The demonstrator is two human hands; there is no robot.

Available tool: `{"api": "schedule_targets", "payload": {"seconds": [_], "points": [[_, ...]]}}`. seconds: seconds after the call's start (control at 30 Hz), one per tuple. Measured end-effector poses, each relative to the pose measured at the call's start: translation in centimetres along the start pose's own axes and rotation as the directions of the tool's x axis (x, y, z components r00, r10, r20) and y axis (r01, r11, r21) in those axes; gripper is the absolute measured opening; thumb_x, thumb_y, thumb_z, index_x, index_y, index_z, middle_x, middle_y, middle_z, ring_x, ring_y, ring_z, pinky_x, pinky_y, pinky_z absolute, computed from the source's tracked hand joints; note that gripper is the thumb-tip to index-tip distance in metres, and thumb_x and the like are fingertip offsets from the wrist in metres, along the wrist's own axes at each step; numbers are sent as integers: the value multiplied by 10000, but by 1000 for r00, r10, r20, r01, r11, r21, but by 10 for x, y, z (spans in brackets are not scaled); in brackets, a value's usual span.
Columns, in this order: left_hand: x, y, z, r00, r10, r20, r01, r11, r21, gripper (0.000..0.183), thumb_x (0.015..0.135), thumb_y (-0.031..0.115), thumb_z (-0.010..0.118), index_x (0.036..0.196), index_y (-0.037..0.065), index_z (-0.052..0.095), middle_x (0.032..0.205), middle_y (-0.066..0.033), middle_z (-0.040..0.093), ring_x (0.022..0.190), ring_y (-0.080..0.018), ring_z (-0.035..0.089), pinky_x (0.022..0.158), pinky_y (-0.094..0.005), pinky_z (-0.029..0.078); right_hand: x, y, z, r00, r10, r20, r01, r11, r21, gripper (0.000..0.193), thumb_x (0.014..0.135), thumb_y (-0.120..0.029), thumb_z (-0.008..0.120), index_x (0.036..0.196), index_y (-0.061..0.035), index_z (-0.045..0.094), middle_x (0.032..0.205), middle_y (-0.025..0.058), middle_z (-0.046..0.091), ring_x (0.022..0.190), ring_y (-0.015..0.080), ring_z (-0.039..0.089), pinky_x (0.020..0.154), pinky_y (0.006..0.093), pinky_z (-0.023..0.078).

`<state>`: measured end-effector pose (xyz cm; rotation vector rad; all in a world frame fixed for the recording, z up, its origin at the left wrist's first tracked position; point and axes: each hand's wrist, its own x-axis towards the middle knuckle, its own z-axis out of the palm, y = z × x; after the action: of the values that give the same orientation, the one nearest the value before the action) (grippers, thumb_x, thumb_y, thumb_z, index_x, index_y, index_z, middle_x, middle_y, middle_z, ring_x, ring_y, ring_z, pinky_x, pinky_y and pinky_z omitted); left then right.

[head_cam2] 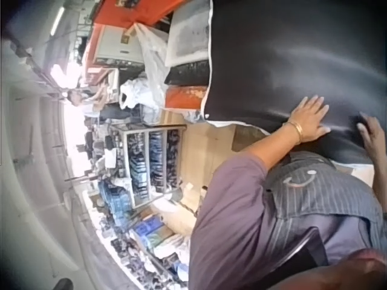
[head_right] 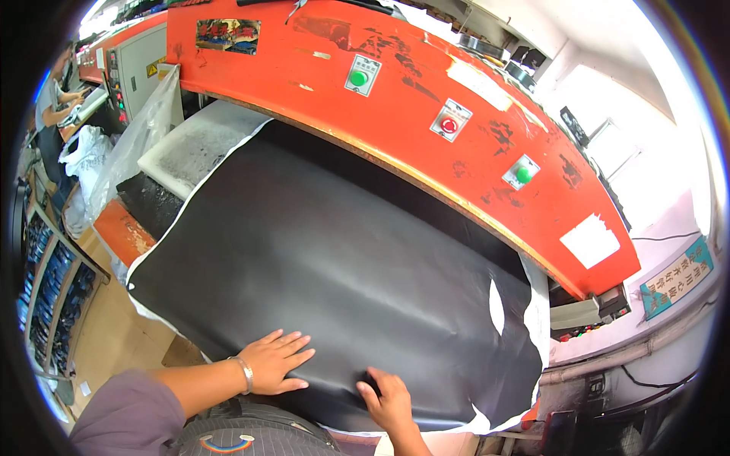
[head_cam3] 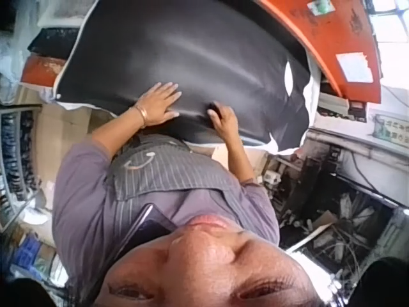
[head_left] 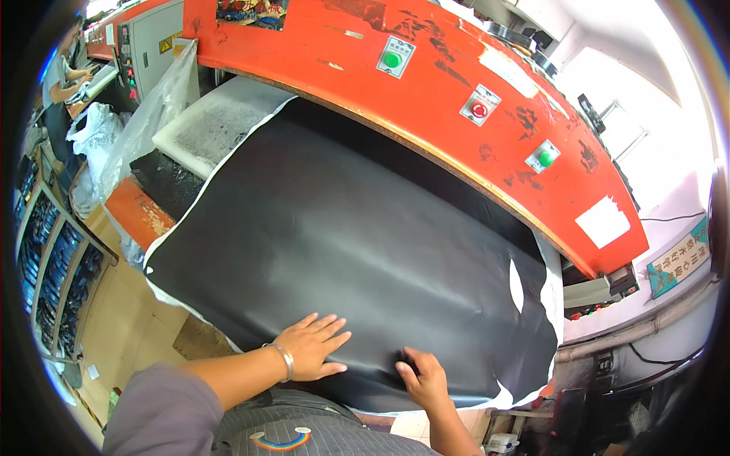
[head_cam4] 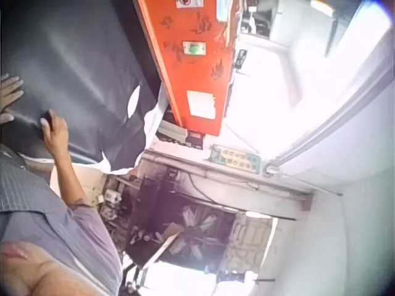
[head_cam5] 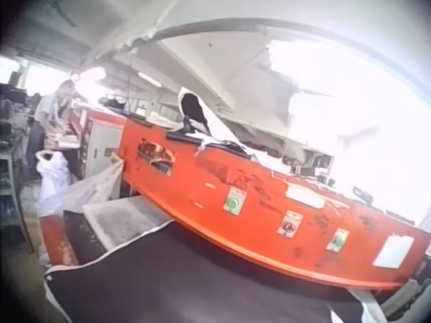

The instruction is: Cutting out shoe component shapes from a sheet of leather using a metal die and a hydraulic press machine.

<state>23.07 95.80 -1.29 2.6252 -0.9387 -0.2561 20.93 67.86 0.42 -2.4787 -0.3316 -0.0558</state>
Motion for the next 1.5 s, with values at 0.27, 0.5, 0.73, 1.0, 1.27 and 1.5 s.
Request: {"api": "schedule_targets", "payload": {"seconds": [0.27, 0.5, 0.73, 1.0, 1.27, 1.5], "points": [[124, -253, -63, 993, 36, -112, -5, 966, 260, 558, 919, 389, 417, 1395, 101, 372, 1469, -145, 326, 1380, -281, 268, 1136, -445, 199, 309, -140, 154, 893, -426, 146, 422, 905, 63, 600, 913, -327, 529, 1381, 10, 363, 1445, 270, 299, 1363, 399, 262, 1120, 444, 214], [150, -461, -172, 802, -488, -343, 573, 791, 215, 522, 969, 361, 336, 1435, 126, 314, 1511, -95, 263, 1405, -263, 208, 1141, -447, 164, 487, -91, 191, 989, -66, 131, 121, 870, -479, 687, 905, -585, 384, 1443, -161, 325, 1533, 94, 214, 1429, 260, 143, 1138, 497, 106], [163, -472, -196, 788, -535, -306, 600, 779, 183, 543, 972, 376, 331, 1453, 128, 281, 1523, -75, 239, 1415, -243, 177, 1158, -416, 118, 383, 88, 59, 776, 491, -397, -631, 617, -470, 604, 938, -483, 392, 1409, -106, 370, 1478, 154, 300, 1377, 290, 261, 1105, 459, 189], [100, -443, -178, 620, -672, -404, 756, 649, 80, 506, 943, 324, 435, 1390, 93, 386, 1482, -133, 305, 1373, -337, 255, 1116, -472, 201, 162, 116, -35, -70, 853, -518, -954, -209, -214, 819, 822, -576, 555, 1454, -140, 269, 1486, 170, 288, 1354, 386, 282, 1033, 592, 282], [47, -418, -134, 115, -784, -610, 868, 378, -322, 532, 875, 452, 586, 1188, 33, 486, 1246, -220, 488, 1179, -378, 446, 973, -440, 367, 6, 168, -56, -72, 994, -83, -482, 39, 875, 522, 780, -487, 694, 964, -10, 588, 802, 74, 590, 543, 192, 502, 385, 333, 364], [40, -414, -169, 166, -895, -414, 887, 320, -334, 637, 846, 555, 568, 992, -64, 593, 1001, -295, 611, 959, -445, 586, 827, -470, 454, -22, 190, -55, -52, 773, -632, -808, 339, 481, 539, 872, -392, 620, 972, 136, 577, 958, 236, 652, 891, 324, 636, 807, 387, 471]]}}
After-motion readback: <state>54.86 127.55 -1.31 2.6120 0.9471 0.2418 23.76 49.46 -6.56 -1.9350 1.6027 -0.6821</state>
